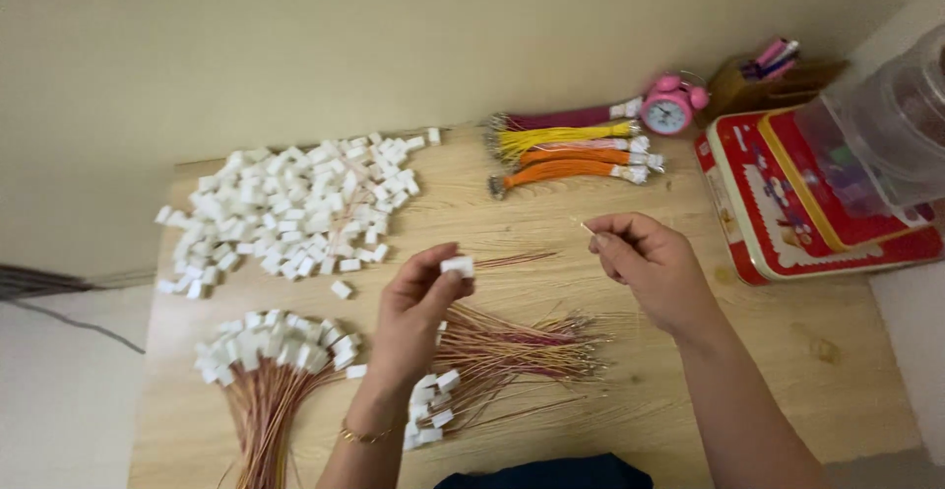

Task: Inserting electrical wires into white plastic connector housings to assemble wire harnesses.

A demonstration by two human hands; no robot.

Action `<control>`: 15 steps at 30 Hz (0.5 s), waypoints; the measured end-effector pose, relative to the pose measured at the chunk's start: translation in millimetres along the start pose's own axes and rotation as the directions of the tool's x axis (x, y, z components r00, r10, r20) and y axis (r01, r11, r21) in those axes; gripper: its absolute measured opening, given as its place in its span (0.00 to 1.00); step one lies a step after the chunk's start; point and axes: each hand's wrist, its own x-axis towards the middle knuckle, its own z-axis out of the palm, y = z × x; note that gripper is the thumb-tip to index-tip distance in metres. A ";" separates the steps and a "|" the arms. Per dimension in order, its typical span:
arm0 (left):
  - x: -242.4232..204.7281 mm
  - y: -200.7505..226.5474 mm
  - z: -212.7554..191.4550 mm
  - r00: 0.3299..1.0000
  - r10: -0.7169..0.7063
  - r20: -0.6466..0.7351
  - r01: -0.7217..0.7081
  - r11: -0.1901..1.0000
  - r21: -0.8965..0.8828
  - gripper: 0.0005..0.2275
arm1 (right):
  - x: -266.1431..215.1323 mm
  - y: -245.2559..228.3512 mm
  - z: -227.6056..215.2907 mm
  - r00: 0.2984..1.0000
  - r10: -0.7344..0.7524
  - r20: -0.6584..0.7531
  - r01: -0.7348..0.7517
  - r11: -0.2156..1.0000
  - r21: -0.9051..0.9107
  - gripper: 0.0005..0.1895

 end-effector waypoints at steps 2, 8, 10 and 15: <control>-4.5 3.4 4.1 1.000 0.018 0.015 -0.018 0.999 -0.028 0.15 | -8.2 -9.9 10.2 1.000 -0.010 0.028 0.011 1.000 -0.023 0.10; -22.6 17.7 13.1 0.999 0.038 0.022 -0.034 0.985 -0.168 0.14 | -30.4 -37.2 38.6 0.993 -0.083 0.083 0.088 0.994 -0.057 0.08; -27.8 25.0 15.5 1.000 0.006 0.016 -0.002 0.963 -0.270 0.14 | -33.7 -35.9 44.9 0.986 -0.118 0.119 0.133 0.982 -0.131 0.06; -41.1 26.9 12.4 0.999 -0.026 0.037 0.039 0.908 -0.416 0.14 | -48.1 -64.2 72.4 0.942 -0.290 0.167 0.332 0.876 -0.351 0.04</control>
